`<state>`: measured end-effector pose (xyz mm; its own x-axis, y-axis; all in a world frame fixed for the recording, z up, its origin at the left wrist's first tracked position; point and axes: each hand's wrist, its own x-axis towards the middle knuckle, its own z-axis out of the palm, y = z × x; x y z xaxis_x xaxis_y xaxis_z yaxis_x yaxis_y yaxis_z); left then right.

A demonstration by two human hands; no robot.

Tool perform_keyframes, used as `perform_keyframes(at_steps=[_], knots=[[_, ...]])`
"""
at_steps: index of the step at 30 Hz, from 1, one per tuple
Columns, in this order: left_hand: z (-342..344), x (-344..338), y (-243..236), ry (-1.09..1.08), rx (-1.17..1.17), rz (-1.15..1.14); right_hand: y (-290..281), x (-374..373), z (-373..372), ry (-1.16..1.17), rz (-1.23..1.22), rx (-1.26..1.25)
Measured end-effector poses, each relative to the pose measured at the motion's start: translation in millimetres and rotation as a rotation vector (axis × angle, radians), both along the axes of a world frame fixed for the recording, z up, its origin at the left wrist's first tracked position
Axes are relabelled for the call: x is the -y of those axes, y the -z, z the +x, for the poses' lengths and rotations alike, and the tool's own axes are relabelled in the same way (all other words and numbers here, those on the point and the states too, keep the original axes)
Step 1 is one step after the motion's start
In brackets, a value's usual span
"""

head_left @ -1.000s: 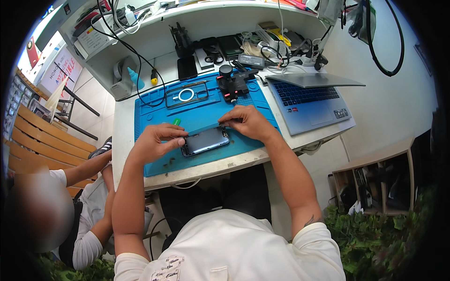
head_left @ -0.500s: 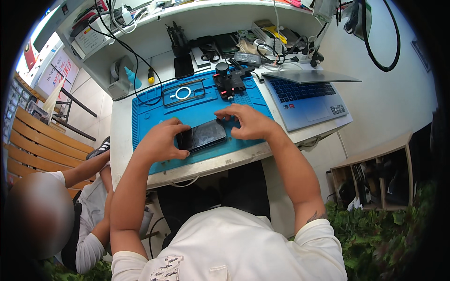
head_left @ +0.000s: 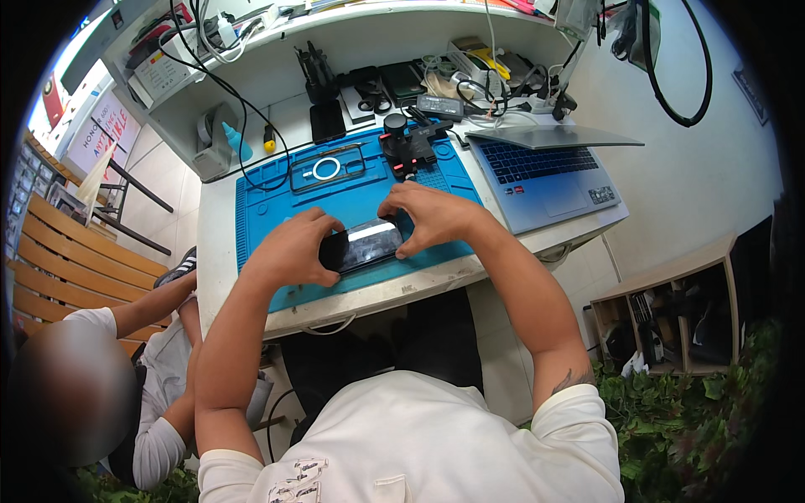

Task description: The person cleans the edges of a mobile phone screen using a tool and a cloth, then places the phone into a repair jig and uses a screwdriver.

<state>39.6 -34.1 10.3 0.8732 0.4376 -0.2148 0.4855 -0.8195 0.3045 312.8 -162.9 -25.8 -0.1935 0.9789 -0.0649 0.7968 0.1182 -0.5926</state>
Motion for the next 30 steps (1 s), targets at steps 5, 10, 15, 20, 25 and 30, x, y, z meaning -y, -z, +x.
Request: perform_keyframes(at_steps=[5, 10, 15, 20, 25, 30], knots=[[13, 9, 6, 0.017, 0.125, -0.03, 3, 0, 3, 0.0, 0.033, -0.051], [21, 11, 3, -0.032, 0.053, -0.044, 2, 4, 2, 0.001, 0.044, -0.042], [24, 10, -1, -0.015, 0.035, -0.026, 4, 11, 3, 0.026, 0.046, -0.057], [25, 12, -4, 0.007, 0.048, -0.033, 10, 16, 11, 0.023, 0.062, -0.103], [26, 14, -6, 0.005, 0.023, -0.008, 9, 18, 12, 0.017, 0.033, -0.074], [27, 14, -7, 0.003, 0.023, -0.004, 3, 20, 7, 0.047, 0.008, -0.064]])
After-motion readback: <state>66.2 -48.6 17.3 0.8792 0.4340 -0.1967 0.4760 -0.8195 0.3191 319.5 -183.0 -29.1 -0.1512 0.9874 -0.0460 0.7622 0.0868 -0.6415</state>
